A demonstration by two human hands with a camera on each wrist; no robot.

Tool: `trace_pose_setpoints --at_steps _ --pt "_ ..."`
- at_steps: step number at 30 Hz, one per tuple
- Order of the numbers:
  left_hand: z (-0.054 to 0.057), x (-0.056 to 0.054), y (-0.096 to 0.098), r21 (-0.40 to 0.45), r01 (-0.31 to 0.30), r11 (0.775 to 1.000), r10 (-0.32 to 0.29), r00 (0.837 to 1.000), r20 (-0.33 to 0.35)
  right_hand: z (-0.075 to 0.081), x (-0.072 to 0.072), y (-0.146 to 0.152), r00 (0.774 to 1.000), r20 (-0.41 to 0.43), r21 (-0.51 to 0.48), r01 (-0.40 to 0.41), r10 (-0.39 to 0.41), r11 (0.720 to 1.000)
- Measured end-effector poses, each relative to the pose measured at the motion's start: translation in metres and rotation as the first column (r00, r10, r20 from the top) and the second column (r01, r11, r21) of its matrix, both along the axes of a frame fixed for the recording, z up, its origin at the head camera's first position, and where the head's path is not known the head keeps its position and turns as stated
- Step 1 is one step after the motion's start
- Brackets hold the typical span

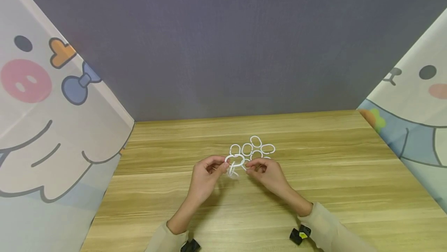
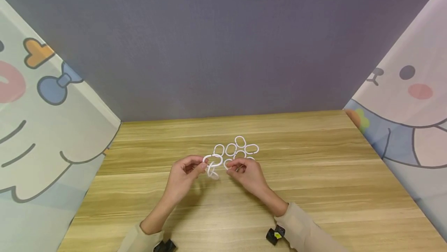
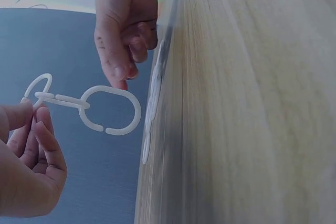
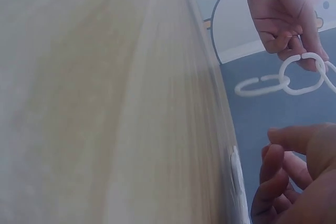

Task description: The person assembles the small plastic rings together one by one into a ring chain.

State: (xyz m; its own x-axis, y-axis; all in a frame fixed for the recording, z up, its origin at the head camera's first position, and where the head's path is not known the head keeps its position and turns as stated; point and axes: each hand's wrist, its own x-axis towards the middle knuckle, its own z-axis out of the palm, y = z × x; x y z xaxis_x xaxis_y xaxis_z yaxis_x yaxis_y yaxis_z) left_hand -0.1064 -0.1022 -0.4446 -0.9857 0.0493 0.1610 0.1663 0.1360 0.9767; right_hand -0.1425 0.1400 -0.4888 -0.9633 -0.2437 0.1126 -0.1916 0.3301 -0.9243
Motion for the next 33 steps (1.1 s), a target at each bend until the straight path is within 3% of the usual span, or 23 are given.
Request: trace_pose_setpoints --at_steps 10,24,33 --pt "0.0002 -0.0004 -0.0002 0.002 0.003 1.0 -0.003 1.0 0.003 -0.0042 -0.0004 -0.0008 1.0 0.008 0.093 0.016 -0.017 0.996" --pt "-0.0008 -0.001 0.0011 0.02 0.0 1.0 0.0 1.0 0.0 -0.0072 -0.0006 0.0045 0.999 -0.008 0.223 -0.045 0.048 0.974" --pt "-0.0021 -0.002 0.0016 0.025 0.003 1.0 -0.003 1.0 -0.018 -0.0062 0.0017 0.0065 0.987 -0.106 0.278 -0.09 0.124 0.956"
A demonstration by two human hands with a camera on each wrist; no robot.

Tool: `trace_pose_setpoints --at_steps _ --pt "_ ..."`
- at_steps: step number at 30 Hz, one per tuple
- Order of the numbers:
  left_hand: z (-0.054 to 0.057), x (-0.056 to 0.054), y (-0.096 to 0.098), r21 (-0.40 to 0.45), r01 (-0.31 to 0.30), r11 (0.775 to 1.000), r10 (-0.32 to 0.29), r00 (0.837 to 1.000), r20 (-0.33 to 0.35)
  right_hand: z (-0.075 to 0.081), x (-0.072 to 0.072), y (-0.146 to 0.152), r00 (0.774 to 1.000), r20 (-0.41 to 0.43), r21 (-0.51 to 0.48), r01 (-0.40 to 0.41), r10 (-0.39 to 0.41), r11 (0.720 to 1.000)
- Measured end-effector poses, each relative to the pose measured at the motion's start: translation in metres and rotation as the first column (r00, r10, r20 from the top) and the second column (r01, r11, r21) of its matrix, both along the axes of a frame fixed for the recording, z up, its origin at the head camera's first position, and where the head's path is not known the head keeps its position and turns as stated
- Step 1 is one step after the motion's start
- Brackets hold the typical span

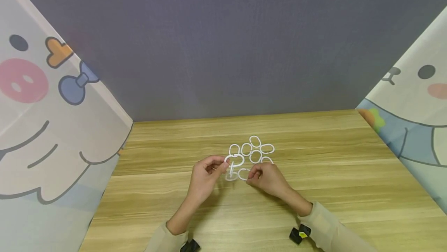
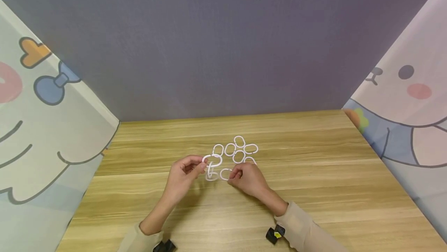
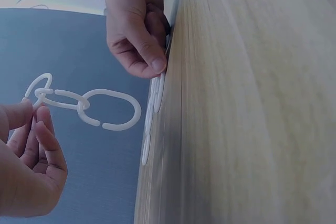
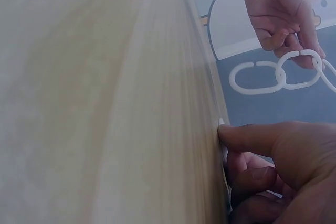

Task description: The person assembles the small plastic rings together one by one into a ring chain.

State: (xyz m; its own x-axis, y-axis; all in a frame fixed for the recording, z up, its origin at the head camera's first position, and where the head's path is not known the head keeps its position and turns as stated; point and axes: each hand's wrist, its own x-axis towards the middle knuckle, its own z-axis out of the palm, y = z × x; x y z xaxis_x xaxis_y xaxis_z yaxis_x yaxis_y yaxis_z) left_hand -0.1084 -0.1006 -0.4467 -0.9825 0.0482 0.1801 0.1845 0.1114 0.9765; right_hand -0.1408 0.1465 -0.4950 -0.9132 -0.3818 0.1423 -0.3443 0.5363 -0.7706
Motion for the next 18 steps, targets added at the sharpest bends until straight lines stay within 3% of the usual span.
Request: trace_pose_setpoints --at_steps 5,12,18 --pt "0.0002 -0.0004 0.0004 -0.006 -0.002 1.0 0.002 1.0 0.01 0.0016 0.0021 0.0008 0.999 -0.02 0.036 -0.025 0.026 0.999" --pt "0.0008 -0.0001 0.0008 -0.001 -0.001 1.0 0.001 1.0 0.016 0.0015 0.0048 0.0031 0.998 0.015 0.024 -0.065 0.064 0.998" --pt "0.0019 0.0002 0.0013 0.002 -0.002 1.0 0.002 1.0 0.031 0.0039 0.0054 0.0028 0.999 0.036 0.019 -0.038 0.037 0.999"
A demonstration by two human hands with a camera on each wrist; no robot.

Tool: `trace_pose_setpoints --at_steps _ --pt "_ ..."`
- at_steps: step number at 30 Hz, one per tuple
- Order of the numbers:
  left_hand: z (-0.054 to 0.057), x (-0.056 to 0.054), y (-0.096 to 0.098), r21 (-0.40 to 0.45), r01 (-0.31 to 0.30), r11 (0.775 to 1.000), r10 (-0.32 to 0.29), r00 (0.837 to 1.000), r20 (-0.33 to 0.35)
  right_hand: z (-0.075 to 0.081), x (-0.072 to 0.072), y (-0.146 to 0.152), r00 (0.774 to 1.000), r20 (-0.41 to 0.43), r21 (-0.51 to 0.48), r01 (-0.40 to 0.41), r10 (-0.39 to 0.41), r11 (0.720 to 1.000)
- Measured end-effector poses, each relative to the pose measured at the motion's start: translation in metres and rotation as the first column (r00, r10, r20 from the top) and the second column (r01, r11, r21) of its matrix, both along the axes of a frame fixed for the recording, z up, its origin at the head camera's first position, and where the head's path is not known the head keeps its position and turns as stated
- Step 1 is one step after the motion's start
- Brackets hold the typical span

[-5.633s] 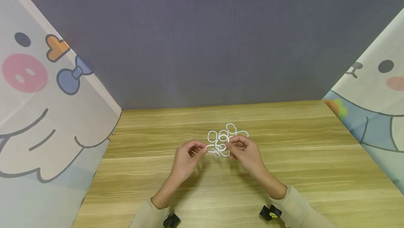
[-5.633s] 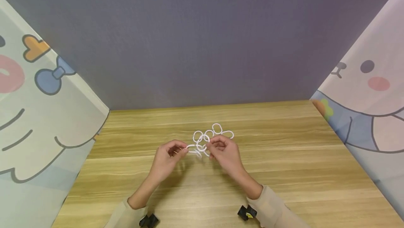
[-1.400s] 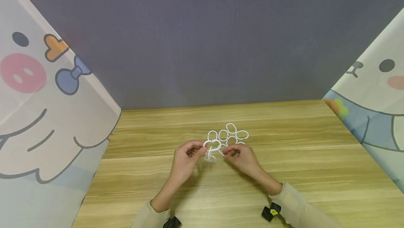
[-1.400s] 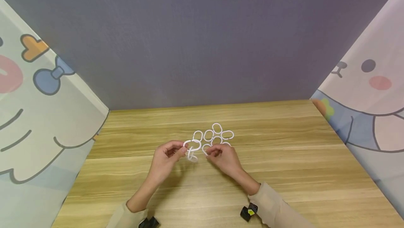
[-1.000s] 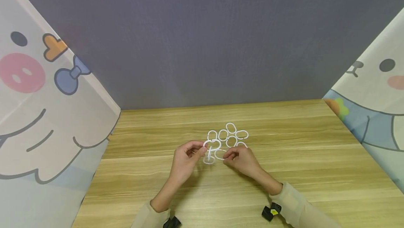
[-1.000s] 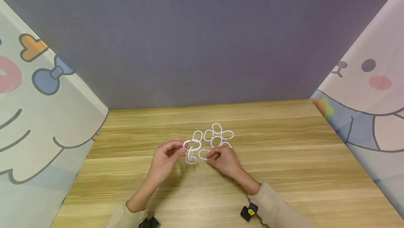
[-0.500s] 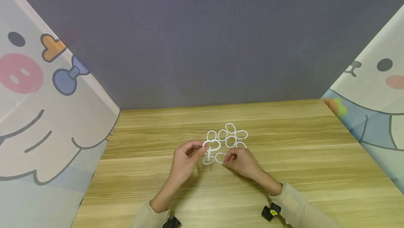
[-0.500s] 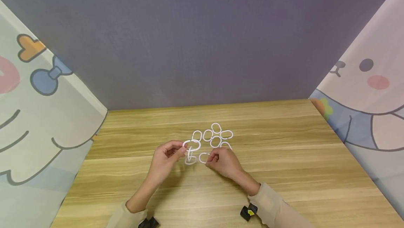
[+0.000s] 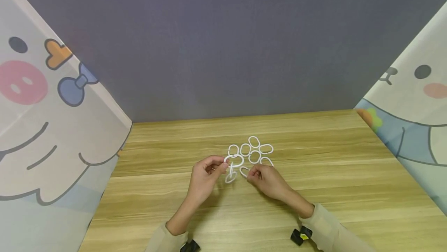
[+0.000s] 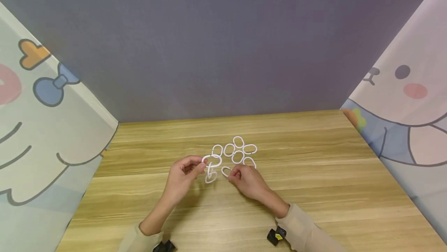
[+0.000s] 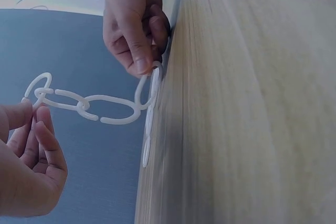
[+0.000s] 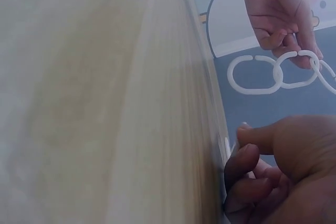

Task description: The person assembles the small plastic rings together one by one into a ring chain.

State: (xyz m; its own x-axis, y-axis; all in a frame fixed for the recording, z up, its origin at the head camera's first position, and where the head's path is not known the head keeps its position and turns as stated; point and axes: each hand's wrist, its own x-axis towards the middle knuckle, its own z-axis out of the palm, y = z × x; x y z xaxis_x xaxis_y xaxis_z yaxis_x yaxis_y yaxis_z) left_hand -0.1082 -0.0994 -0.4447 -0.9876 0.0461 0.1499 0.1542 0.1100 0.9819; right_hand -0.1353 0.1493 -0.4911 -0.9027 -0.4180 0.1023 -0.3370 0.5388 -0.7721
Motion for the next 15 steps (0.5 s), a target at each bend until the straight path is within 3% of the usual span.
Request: trace_pose_setpoints --at_steps 7,9,14,15 --pt "0.001 0.0 0.0 -0.004 0.001 1.0 -0.001 1.0 0.0 -0.003 -0.001 -0.001 0.998 -0.042 -0.022 0.043 -0.044 0.999" --pt "0.001 0.0 0.0 -0.004 -0.001 1.0 0.001 1.0 0.001 -0.017 -0.006 0.002 0.992 -0.116 -0.058 0.04 -0.046 0.998" --pt "0.0 0.0 0.0 -0.006 -0.004 1.0 0.004 1.0 0.004 -0.013 -0.006 0.001 0.989 -0.11 -0.044 0.095 -0.099 0.995" --pt "0.001 0.001 0.0 -0.005 -0.004 1.0 0.004 1.0 0.005 -0.005 -0.003 0.0 0.99 -0.071 -0.021 0.118 -0.119 0.993"
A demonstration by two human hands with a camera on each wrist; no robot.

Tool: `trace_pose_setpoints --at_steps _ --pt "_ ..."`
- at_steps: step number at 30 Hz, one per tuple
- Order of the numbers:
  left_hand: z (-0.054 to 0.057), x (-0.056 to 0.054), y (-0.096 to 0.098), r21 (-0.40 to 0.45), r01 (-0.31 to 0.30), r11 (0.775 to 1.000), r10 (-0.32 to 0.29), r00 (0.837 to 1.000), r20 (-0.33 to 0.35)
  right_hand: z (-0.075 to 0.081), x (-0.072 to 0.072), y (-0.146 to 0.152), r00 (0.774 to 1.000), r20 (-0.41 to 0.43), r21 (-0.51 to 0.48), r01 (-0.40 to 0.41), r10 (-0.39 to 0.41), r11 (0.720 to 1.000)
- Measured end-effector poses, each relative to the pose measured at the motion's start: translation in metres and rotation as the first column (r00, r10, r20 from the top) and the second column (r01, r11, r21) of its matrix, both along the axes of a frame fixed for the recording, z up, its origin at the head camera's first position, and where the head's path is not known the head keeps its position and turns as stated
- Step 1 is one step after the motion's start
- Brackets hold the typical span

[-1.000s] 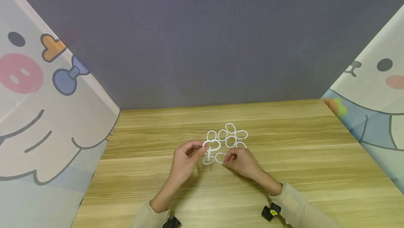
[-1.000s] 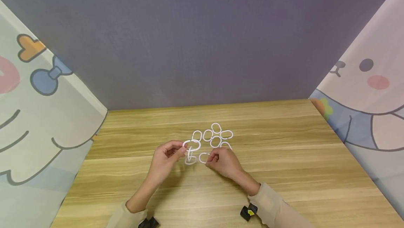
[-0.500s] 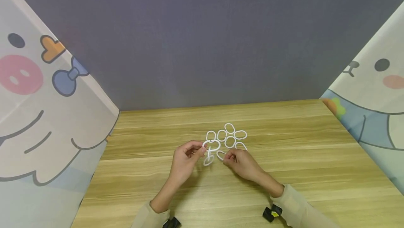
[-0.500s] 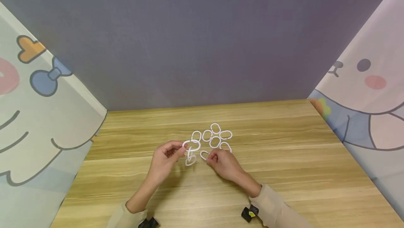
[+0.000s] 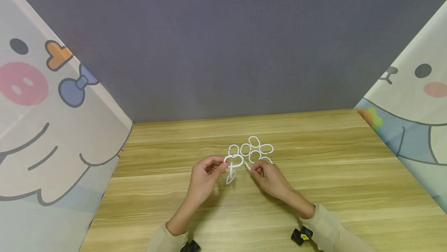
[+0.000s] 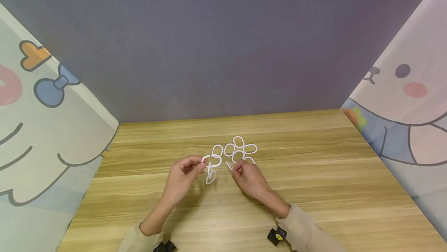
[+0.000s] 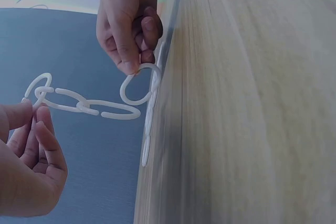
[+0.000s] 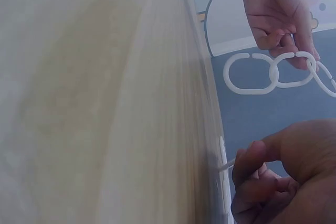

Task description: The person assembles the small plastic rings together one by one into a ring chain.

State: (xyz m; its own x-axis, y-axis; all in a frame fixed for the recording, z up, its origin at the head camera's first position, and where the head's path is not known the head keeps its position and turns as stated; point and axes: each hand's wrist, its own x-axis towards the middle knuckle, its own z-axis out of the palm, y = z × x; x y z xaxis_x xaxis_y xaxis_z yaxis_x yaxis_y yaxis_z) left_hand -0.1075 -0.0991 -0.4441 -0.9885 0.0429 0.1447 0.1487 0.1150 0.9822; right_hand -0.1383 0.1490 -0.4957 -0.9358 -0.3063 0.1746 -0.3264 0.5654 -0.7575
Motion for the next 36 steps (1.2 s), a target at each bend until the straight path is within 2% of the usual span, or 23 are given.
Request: trace_pose_setpoints --at_steps 1,3,15,22,30,36 --pt "0.0 0.0 0.0 0.002 0.0 1.0 0.0 1.0 0.001 0.008 0.002 -0.002 0.999 0.036 0.013 0.017 -0.017 1.0" --pt "-0.001 0.001 0.0 0.007 0.0 1.0 0.0 1.0 0.002 0.009 0.003 -0.002 0.998 0.047 0.019 0.041 -0.042 0.999" --pt "-0.001 0.0 -0.001 0.002 0.007 1.0 -0.007 1.0 -0.017 0.01 0.002 -0.002 0.987 0.12 -0.078 0.118 -0.108 0.99" --pt "-0.002 0.0 -0.001 0.011 0.005 1.0 -0.004 1.0 -0.029 0.015 0.002 -0.003 0.971 0.19 -0.128 0.169 -0.143 0.977" --pt "-0.002 0.0 -0.003 0.013 -0.007 1.0 0.007 1.0 -0.001 0.023 0.003 -0.005 0.962 0.219 -0.209 0.209 -0.162 0.955" --pt "-0.003 0.0 -0.004 0.013 -0.01 1.0 0.01 1.0 -0.006 0.031 0.004 -0.007 0.962 0.206 -0.246 0.227 -0.178 0.942"
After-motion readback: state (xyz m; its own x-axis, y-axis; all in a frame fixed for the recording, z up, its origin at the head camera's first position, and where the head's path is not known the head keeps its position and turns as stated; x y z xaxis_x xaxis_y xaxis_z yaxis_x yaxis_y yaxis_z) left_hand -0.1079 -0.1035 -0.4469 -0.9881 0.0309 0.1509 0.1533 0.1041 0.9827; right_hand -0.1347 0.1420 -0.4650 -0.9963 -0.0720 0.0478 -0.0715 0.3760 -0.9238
